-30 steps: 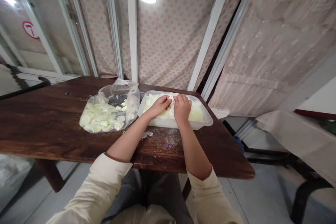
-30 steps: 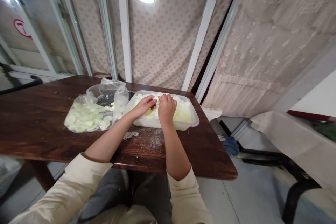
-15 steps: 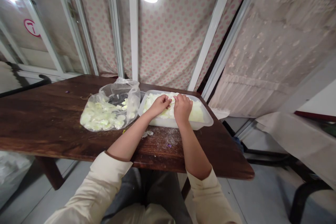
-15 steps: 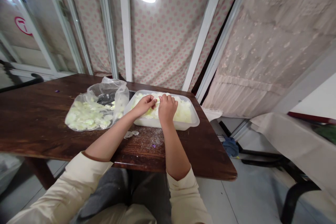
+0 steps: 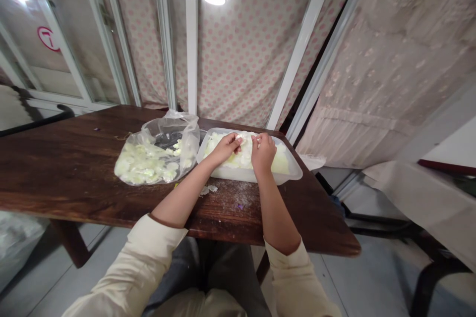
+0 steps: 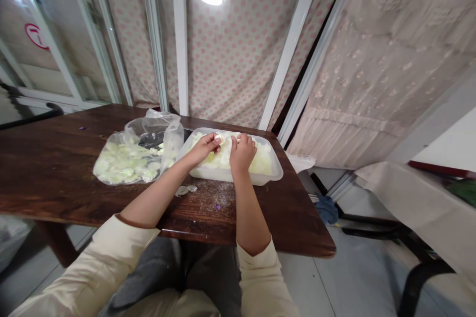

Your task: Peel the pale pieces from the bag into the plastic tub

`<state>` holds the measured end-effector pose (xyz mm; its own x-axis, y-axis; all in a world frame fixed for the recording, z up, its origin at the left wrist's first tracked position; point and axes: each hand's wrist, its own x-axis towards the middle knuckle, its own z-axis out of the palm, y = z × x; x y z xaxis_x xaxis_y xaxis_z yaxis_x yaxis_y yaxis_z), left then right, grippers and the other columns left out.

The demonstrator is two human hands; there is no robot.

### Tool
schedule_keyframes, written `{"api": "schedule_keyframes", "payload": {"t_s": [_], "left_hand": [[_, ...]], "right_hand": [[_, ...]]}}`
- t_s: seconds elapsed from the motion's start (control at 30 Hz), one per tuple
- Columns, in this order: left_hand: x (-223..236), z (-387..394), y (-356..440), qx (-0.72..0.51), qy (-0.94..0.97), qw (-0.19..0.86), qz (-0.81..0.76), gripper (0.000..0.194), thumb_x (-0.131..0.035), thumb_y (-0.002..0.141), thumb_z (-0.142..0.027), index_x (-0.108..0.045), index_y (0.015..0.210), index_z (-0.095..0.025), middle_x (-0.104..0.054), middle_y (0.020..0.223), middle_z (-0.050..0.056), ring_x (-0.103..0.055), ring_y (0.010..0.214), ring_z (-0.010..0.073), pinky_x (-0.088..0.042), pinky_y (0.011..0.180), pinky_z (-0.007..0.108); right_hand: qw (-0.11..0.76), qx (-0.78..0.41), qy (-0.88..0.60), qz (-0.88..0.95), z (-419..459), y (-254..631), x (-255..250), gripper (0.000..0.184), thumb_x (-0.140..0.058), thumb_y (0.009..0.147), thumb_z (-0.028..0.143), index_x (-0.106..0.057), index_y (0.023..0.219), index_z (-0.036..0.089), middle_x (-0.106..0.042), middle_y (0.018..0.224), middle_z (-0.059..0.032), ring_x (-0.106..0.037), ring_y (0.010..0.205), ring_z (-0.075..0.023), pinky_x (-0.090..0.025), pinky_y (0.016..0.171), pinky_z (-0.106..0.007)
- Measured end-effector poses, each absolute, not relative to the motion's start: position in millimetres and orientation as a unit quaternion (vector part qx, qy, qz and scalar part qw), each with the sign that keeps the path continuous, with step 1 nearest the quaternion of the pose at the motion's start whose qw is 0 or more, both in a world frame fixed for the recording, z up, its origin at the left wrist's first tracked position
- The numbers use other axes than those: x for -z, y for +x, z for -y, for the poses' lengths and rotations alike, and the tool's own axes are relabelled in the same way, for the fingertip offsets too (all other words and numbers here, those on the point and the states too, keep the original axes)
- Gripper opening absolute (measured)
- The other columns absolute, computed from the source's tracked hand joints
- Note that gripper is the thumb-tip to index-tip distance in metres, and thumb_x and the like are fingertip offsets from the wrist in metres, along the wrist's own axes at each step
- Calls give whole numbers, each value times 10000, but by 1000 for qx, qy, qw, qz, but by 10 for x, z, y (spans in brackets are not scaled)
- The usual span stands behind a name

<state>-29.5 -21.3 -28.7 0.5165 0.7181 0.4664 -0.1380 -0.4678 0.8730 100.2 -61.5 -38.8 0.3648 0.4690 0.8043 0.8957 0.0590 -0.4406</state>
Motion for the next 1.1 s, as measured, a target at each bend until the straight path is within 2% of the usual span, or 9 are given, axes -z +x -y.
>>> {"api": "schedule_keyframes", "payload": {"t_s": [0.13, 0.33, 0.67, 1.1], "left_hand": [[306, 192, -290, -446, 736, 474, -186, 292, -493, 765, -444, -412, 710, -169, -444, 580, -33, -405, 531, 78, -321, 546, 225], [328, 171, -290, -428, 759, 458, -174, 293, -474, 778, -449, -424, 717, -167, -440, 610, -26, -411, 559, 82, -323, 550, 223], [296, 210, -276, -427, 765, 440, -195, 298, -481, 779, -424, -428, 653, -159, -441, 564, -31, -400, 526, 72, -325, 560, 223], [310, 186, -248, -436, 741, 450, -242, 256, -506, 762, -360, -406, 636, -161, -478, 537, -33, -457, 510, 72, -353, 566, 223]], "right_hand": [[501, 191, -587, 606, 615, 966, 366, 307, -326, 877, 416, -510, 768, 196, -555, 809, -38, -455, 800, -166, -316, 745, -294], [516, 122, -538, 655, 597, 972, 359, 296, -323, 889, 346, -441, 665, 192, -521, 715, -4, -461, 731, -134, -330, 701, -258], [395, 293, -639, 592, 673, 873, 353, 311, -303, 903, 334, -537, 773, 177, -573, 766, -61, -454, 753, -181, -253, 687, -302], [363, 314, -660, 578, 701, 852, 337, 314, -313, 905, 331, -563, 789, 180, -595, 772, -40, -451, 740, -162, -206, 650, -291]]}}
